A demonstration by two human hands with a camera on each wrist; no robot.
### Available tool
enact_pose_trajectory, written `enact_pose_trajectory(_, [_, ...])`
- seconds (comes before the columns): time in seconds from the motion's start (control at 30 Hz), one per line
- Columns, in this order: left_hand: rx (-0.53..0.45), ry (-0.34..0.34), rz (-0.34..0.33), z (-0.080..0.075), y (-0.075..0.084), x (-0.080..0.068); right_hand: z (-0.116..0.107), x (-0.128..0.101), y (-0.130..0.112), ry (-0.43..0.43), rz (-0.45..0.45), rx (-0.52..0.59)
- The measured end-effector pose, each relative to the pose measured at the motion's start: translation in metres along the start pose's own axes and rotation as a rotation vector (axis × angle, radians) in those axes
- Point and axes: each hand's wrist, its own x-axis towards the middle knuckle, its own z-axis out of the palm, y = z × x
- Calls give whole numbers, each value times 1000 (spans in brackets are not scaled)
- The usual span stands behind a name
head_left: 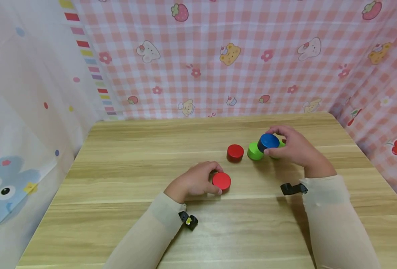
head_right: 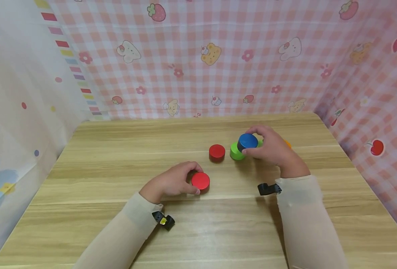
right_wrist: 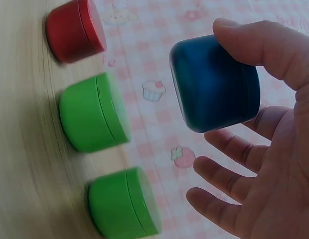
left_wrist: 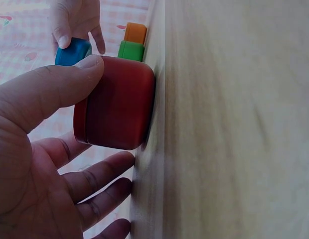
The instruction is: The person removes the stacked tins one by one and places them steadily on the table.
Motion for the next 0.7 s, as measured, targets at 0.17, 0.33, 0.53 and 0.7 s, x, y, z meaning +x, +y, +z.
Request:
enact_pose_trajectory(0.17, [-5,0,-1,1,0,0,-6,0,9,28,41,-11])
enact_pose_trajectory(0.33, [-5,2,-2,0,0,-1,-13,-1,16,47,79,-10])
enact_pose_trajectory(0.53, [-14,4,-5,0,1,-1,-21,-4,27,67,129,6])
enact_pose_trajectory(0.7, [-10,3,-7,0,2,-2,-26,-7,37,89,187,35])
